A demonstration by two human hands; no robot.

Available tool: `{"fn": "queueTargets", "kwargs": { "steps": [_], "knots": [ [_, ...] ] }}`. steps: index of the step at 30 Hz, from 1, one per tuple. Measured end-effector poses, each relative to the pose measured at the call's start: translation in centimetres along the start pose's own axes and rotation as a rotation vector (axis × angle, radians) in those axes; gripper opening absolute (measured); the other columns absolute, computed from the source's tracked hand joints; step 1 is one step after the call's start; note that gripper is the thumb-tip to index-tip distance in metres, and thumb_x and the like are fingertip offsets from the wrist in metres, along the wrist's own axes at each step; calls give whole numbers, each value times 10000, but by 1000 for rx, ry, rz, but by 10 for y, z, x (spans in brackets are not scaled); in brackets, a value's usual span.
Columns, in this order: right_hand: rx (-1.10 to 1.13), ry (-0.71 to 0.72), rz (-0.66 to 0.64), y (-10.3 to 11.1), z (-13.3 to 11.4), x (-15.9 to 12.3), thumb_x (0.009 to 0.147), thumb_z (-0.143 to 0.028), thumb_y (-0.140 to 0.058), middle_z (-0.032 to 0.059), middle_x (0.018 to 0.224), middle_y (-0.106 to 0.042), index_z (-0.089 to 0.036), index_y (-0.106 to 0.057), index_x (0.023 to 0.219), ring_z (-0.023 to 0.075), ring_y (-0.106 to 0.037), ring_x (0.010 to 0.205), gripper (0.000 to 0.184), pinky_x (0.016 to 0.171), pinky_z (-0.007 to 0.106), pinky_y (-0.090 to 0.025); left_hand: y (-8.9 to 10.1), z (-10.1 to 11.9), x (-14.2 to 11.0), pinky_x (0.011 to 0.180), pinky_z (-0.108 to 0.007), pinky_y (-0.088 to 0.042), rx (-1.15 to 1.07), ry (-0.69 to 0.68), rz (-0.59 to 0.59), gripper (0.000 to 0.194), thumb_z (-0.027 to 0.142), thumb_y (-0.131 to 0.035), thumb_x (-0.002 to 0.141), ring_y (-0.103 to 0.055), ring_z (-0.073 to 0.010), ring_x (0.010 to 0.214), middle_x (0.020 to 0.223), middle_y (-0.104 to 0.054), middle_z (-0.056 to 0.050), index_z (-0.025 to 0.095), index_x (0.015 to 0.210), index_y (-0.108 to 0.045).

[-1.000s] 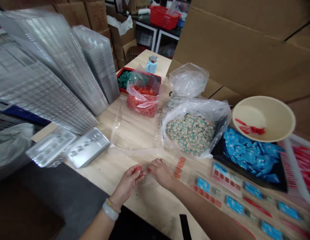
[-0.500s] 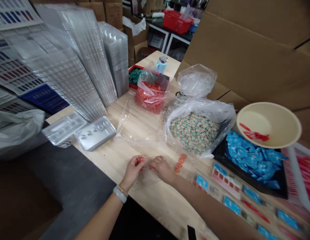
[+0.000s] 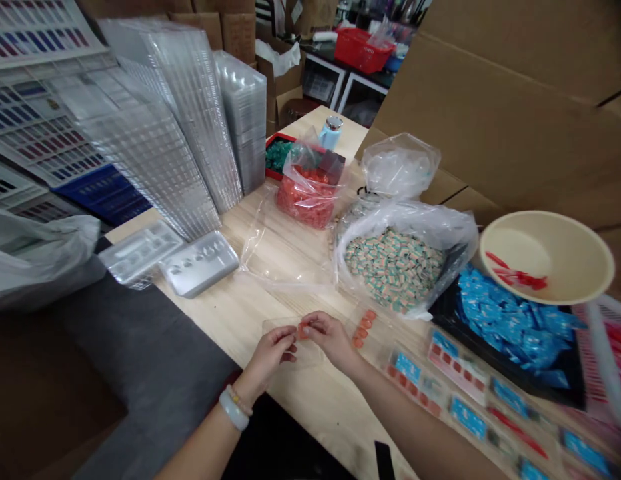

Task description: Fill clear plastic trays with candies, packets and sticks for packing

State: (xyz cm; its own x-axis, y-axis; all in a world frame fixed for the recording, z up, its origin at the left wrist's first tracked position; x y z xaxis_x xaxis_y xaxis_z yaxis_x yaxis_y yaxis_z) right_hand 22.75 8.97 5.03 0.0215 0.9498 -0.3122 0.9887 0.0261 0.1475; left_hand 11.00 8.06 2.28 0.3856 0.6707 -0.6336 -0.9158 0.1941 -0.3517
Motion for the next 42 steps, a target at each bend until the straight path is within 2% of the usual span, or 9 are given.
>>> {"fn": "queueTargets", "kwargs": {
  "steps": [6,10,14,18,24,30,35,39,42],
  "knots": [
    [-316,362,11,-15,-28,-21,755,-121,-461,58,869,-572,-188,-573,854,158,-529,860,164,759,308,-438,-6,-6,-4,559,-211,-375,-216,44,-4,238,284,-696,575,-480,-76,572,630,-548,0,111,706,-599],
    [-383,331,-22,-15,-19,-31,762,-117,-469,45,815,-578,-179,-566,859,147,-544,778,151,703,283,-448,-7,-22,-13,509,-191,-333,-301,130,-90,195,244,-659,606,-460,-59,536,611,-535,3,105,732,-607],
    [-490,308,0,-9,-10,-28,780,-122,-455,48,818,-577,-167,-552,871,149,-536,770,140,696,282,-441,20,-30,-18,606,-222,-392,-254,72,48,252,170,-595,610,-534,-107,684,778,-595,-43,107,854,-599],
    [-678,381,-112,-28,-6,-16,790,-116,-453,53,835,-575,-165,-565,832,163,-507,820,129,749,300,-419,37,-26,-13,767,-294,-412,-184,-33,94,372,222,-627,618,-561,-163,841,917,-605,-78,122,966,-543],
    [-1002,391,-202,-50,8,-3,780,-133,-488,71,787,-596,-148,-596,776,198,-493,823,109,757,348,-398,45,-25,-9,641,-251,-421,-4,-100,169,335,238,-681,574,-551,-118,649,727,-617,-19,118,868,-576],
    [-688,374,-150,-45,-13,-19,762,-104,-483,79,976,-577,-185,-554,1009,186,-501,913,270,789,342,-405,36,-28,-21,617,-228,-434,-149,-6,145,341,240,-706,573,-545,-96,625,714,-609,-3,141,884,-604],
    [-407,269,-246,-55,-10,-40,732,-116,-522,21,806,-603,-193,-588,876,132,-540,729,176,665,261,-441,16,-39,-33,665,-222,-437,-410,164,-35,341,278,-691,617,-576,-109,707,859,-633,-58,145,922,-616],
    [-516,265,-247,-60,-9,-34,717,-74,-502,16,796,-594,-187,-580,883,123,-530,713,215,661,244,-432,27,-35,-28,722,-249,-443,-339,53,66,366,256,-673,633,-575,-127,755,851,-618,-47,161,971,-572],
    [-782,323,-209,-60,-10,-16,736,-95,-498,44,819,-582,-163,-583,869,148,-519,775,172,712,270,-409,51,-20,-21,730,-312,-461,27,-146,265,342,250,-597,681,-557,-157,771,861,-577,-49,167,1009,-545]
  ]
}}
Point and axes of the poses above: each hand's wrist, its own x-axis towards the middle knuckle, its own y-axis out of the back of the hand, z = x × y, the point moved 8 cm from there along x, towards the middle knuckle
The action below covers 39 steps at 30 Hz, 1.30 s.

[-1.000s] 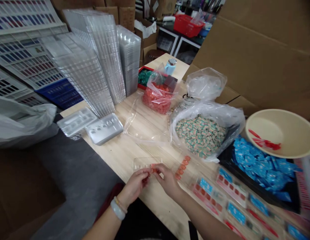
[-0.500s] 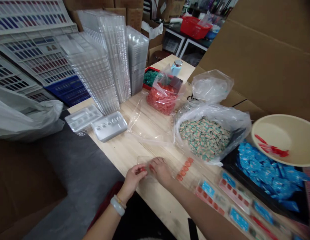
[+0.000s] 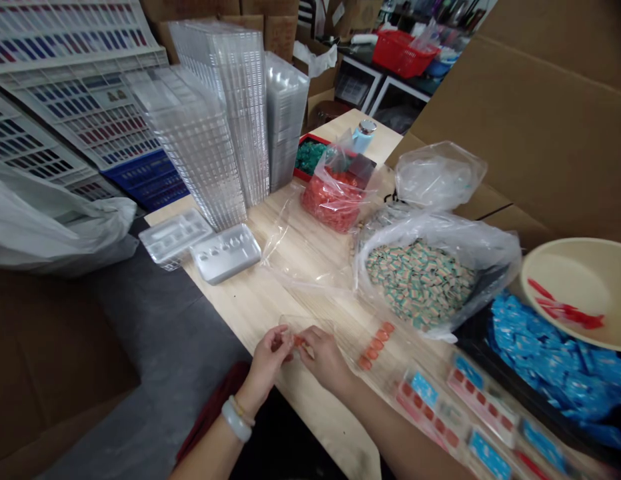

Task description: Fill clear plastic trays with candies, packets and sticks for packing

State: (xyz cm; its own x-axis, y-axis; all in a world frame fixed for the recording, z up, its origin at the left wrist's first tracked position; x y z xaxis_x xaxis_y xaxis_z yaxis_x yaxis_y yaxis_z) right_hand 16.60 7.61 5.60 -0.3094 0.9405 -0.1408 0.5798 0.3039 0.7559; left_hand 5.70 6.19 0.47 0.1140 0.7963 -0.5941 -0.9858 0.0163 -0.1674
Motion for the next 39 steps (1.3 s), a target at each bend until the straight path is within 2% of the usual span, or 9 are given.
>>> {"fn": "queueTargets", "kwargs": {
  "steps": [4,10,12,15,18,20,27,33,39],
  "knots": [
    [-352,61,-69,-15,10,21,784,-180,-487,75,798,-576,-162,-601,826,200,-495,819,123,717,325,-380,-1,24,8,901,-356,-380,515,-389,1,366,46,-451,667,-501,-173,933,987,-524,-57,189,979,-579],
    [-390,101,-91,-18,11,24,767,-203,-519,71,816,-592,-182,-607,885,207,-505,794,148,704,336,-381,-15,35,14,881,-329,-379,780,-473,-65,417,24,-391,679,-485,-182,965,1042,-494,-59,213,1013,-553],
    [-329,146,-42,20,6,41,764,-223,-520,66,825,-605,-181,-589,957,196,-521,778,209,708,327,-395,-20,41,19,823,-311,-397,815,-483,-97,331,62,-391,715,-498,-185,925,1006,-513,-55,216,945,-574],
    [-274,169,259,134,6,104,810,-238,-433,85,868,-613,-146,-574,996,187,-535,821,251,750,315,-402,-26,54,31,725,-273,-406,833,-482,-143,221,128,-375,771,-515,-172,825,894,-537,-46,201,806,-581],
    [-342,25,514,247,32,194,830,-215,-370,107,943,-604,-133,-587,965,190,-534,892,270,798,312,-387,-30,66,45,705,-256,-400,872,-456,-179,200,155,-374,788,-524,-162,793,890,-542,-41,204,779,-568],
    [-425,-175,464,280,66,253,811,-173,-384,124,937,-613,-122,-603,938,195,-550,875,258,783,310,-390,-32,72,53,723,-253,-405,901,-437,-216,197,161,-385,787,-536,-164,817,953,-540,-46,217,825,-570],
    [-425,-270,298,268,132,303,727,-132,-500,101,842,-643,-131,-608,930,173,-581,769,230,723,269,-408,-25,96,67,790,-272,-429,872,-405,-243,262,186,-399,786,-535,-179,901,1023,-526,-66,250,981,-563],
    [-153,0,540,291,70,228,739,-147,-434,51,830,-601,-159,-558,920,153,-546,741,220,714,283,-423,-38,164,79,696,-283,-449,562,-439,-74,239,303,-495,754,-539,-172,758,957,-560,-85,218,946,-611],
    [219,21,174,164,2,117,682,-106,-451,14,719,-569,-187,-528,806,128,-530,660,167,606,240,-435,-63,146,69,612,-258,-448,31,-146,-160,406,355,-614,653,-553,-163,722,854,-614,-68,168,1010,-564]
  ]
}}
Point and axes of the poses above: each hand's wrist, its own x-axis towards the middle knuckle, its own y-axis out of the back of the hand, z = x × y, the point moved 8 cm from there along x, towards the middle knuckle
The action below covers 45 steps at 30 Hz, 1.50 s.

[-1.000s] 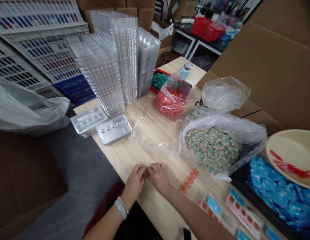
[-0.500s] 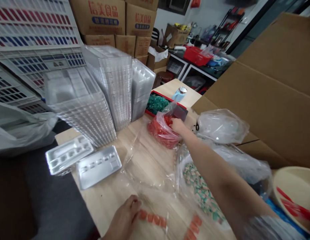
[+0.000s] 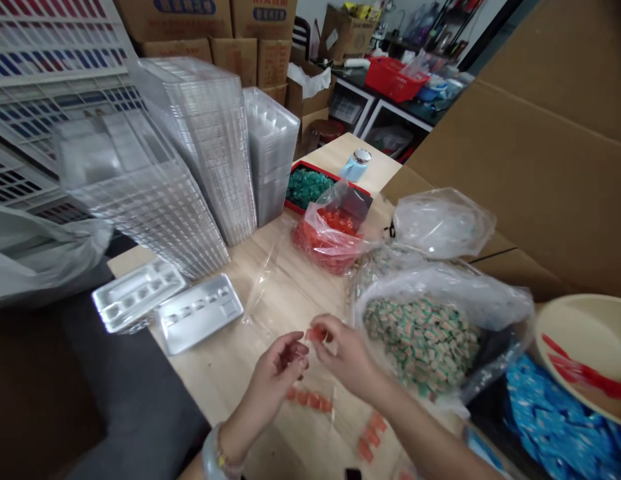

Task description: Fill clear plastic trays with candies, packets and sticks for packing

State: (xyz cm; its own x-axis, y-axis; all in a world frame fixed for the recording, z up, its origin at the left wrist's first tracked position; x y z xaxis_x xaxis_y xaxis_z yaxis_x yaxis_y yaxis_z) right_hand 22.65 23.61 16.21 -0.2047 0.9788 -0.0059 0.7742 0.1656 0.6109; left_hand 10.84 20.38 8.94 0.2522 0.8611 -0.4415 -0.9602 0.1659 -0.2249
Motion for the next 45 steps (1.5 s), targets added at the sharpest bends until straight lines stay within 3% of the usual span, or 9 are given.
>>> {"fn": "queueTargets", "kwargs": {
  "steps": [6,11,18,25,30,33,37,41,45],
  "knots": [
    [333,-268,-58,-76,29,-75,751,-162,-439,23,734,-597,-181,-539,838,130,-561,662,134,618,258,-458,6,-55,-27,575,-258,-438,-63,139,21,308,370,-607,658,-539,-134,588,670,-617,-37,125,845,-611],
    [444,-375,-3,-85,43,-100,756,-245,-480,17,695,-623,-178,-573,794,140,-579,647,121,606,256,-463,8,-63,-47,628,-277,-452,48,84,-29,313,364,-585,685,-549,-156,668,734,-611,-56,141,902,-624],
    [53,-274,-40,-90,26,-123,753,-141,-437,33,703,-607,-193,-591,728,172,-554,671,164,632,299,-445,-2,-51,-73,773,-288,-413,420,-192,-114,216,177,-524,712,-525,-177,830,860,-587,-59,215,873,-663],
    [123,-110,-108,-109,7,-141,781,-154,-469,46,885,-550,-235,-555,998,175,-516,852,247,758,314,-434,8,-114,-90,565,-222,-411,-133,308,-51,144,181,-543,662,-512,-98,566,675,-602,-28,134,762,-635],
    [217,-132,-108,-120,22,-136,774,-173,-502,19,780,-524,-220,-586,897,141,-522,726,156,643,263,-445,9,-134,-93,508,-172,-366,-352,536,-61,153,231,-653,605,-477,-52,500,584,-555,11,125,704,-603],
    [158,-164,-56,-121,31,-121,768,-156,-506,20,765,-516,-182,-576,864,128,-510,687,122,613,244,-435,25,-129,-79,534,-209,-393,-171,417,-80,219,303,-598,670,-515,-91,564,657,-585,-19,131,806,-606],
    [-165,-120,-75,-134,37,-97,773,-117,-481,51,835,-520,-156,-574,828,154,-484,801,115,729,273,-403,61,-108,-54,737,-312,-429,364,12,112,280,178,-528,687,-549,-165,785,878,-607,-75,133,959,-575],
    [-489,-43,-219,-159,47,-85,788,-174,-488,58,841,-544,-165,-584,804,183,-454,839,97,753,309,-352,58,-103,-42,834,-353,-414,686,-202,43,333,53,-435,669,-537,-172,861,913,-597,-74,137,963,-568],
    [-538,-72,-192,-158,47,-84,782,-223,-512,43,860,-563,-190,-577,863,195,-446,871,109,752,328,-319,51,-98,-45,810,-354,-451,911,-298,-38,402,63,-393,705,-539,-179,900,958,-568,-84,145,1085,-500]
  ]
}}
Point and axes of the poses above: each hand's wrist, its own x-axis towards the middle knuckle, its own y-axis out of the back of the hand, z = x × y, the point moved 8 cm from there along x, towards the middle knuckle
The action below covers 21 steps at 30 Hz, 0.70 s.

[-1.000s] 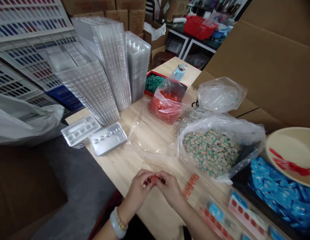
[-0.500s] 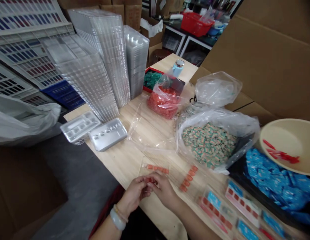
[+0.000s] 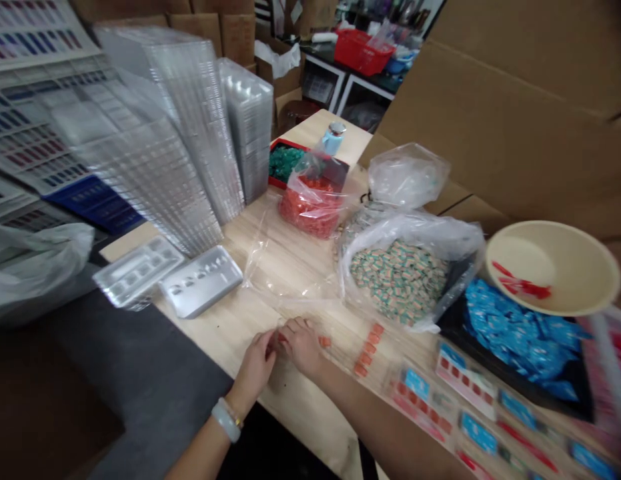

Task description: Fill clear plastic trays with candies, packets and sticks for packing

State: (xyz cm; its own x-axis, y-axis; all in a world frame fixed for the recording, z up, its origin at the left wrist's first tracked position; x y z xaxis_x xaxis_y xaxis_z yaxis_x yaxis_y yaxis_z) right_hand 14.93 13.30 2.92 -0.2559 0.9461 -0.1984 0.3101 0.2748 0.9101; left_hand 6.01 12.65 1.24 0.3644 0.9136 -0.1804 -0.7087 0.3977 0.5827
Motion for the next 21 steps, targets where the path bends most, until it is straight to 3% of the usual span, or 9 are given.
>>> {"fn": "queueTargets", "kwargs": {
  "steps": [3,5,8,10,12,15,18,21],
  "knots": [
    [67,-47,69,15,3,-14,761,-260,-541,51,937,-561,-194,-550,967,201,-440,908,217,782,339,-316,6,14,-3,873,-391,-420,256,-164,28,440,141,-398,760,-479,-217,1041,1121,-494,-127,135,1200,-402],
    [126,-139,184,28,16,-39,755,-266,-546,57,996,-546,-198,-511,1045,203,-436,929,300,807,350,-318,1,27,-7,926,-411,-378,408,-366,-28,489,207,-448,765,-397,-241,1144,1242,-422,-127,150,1241,-355],
    [164,-357,389,35,48,-103,790,-195,-472,68,980,-546,-193,-493,1061,202,-452,905,272,800,362,-344,-17,36,-18,949,-396,-365,539,-679,-217,470,299,-527,739,-303,-248,1221,1343,-330,-81,202,1188,-421],
    [147,-471,481,28,65,-149,799,-142,-421,81,944,-551,-179,-505,1030,206,-466,874,248,770,368,-372,-23,33,-21,945,-383,-372,586,-790,-282,307,305,-533,742,-293,-243,1229,1358,-315,-57,216,1037,-531],
    [146,-522,514,16,73,-181,781,-104,-409,87,920,-554,-174,-518,1006,211,-475,854,260,743,371,-395,-25,30,-22,951,-372,-367,611,-852,-289,152,254,-502,768,-302,-228,1227,1356,-322,-41,210,891,-578],
    [205,-555,535,4,77,-202,742,-73,-414,104,942,-552,-164,-525,1021,224,-475,877,314,756,388,-408,-23,33,-24,976,-373,-346,616,-909,-268,124,199,-466,787,-301,-215,1228,1344,-343,-43,191,834,-580],
    [411,-543,539,-1,74,-199,734,-109,-440,117,991,-540,-158,-505,1083,222,-478,908,358,793,385,-403,-21,47,-34,974,-384,-353,594,-913,-275,123,216,-480,780,-306,-227,1227,1324,-372,-64,182,860,-568],
    [852,-593,427,-21,70,-185,736,-172,-470,52,808,-566,-174,-544,998,167,-524,736,272,701,319,-434,-20,65,-52,943,-375,-393,534,-841,-281,198,228,-465,783,-351,-217,1204,1305,-400,-71,194,969,-526]
  ]
}}
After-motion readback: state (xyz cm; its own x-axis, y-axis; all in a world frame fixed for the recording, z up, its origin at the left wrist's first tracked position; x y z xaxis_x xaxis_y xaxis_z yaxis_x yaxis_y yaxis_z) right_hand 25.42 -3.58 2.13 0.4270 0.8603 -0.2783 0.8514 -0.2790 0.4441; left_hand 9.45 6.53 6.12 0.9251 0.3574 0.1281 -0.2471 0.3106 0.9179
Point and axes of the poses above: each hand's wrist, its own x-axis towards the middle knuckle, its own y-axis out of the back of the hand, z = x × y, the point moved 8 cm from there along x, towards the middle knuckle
